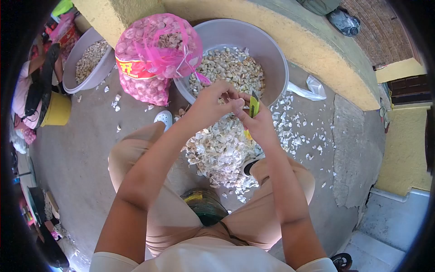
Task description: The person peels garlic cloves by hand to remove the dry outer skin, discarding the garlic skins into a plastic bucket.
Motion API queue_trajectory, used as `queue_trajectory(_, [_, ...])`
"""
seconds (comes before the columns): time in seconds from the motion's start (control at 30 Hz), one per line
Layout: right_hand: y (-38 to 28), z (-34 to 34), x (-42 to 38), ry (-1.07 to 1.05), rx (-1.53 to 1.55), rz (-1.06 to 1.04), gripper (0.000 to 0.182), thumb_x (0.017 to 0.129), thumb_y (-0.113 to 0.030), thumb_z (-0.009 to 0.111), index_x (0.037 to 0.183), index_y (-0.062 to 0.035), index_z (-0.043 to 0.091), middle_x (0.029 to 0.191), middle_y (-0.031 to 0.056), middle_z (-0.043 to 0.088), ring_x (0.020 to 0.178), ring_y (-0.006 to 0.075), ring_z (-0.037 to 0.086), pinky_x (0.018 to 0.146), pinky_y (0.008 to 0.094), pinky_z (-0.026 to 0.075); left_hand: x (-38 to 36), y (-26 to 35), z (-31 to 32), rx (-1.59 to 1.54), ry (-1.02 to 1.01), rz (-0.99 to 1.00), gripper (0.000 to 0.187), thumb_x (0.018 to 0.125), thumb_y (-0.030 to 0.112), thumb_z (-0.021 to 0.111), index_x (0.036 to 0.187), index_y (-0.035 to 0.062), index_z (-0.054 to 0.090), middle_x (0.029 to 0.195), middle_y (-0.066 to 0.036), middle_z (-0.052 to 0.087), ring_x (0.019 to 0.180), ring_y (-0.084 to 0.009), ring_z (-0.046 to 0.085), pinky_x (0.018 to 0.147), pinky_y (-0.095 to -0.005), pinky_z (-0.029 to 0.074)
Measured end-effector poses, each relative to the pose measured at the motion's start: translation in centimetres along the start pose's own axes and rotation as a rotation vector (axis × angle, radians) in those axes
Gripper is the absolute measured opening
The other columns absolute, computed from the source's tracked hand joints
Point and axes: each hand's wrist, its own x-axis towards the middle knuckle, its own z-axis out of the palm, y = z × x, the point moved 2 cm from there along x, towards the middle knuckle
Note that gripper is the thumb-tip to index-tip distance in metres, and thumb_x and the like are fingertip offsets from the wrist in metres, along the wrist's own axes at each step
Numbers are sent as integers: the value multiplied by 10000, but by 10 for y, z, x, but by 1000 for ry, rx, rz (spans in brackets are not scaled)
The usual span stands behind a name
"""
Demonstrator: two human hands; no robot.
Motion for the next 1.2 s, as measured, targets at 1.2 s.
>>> queue_trajectory(1.2, [-14, -4, -4, 70, 2, 49, 395, 759, -159, 642, 1099, -9, 508, 909, 92, 598, 785, 132, 560, 703, 251, 441, -3, 13, -8, -199, -87, -169, 137, 753, 89, 622, 839, -16, 603, 938, -58, 589, 828, -111, 563, 720, -240, 464])
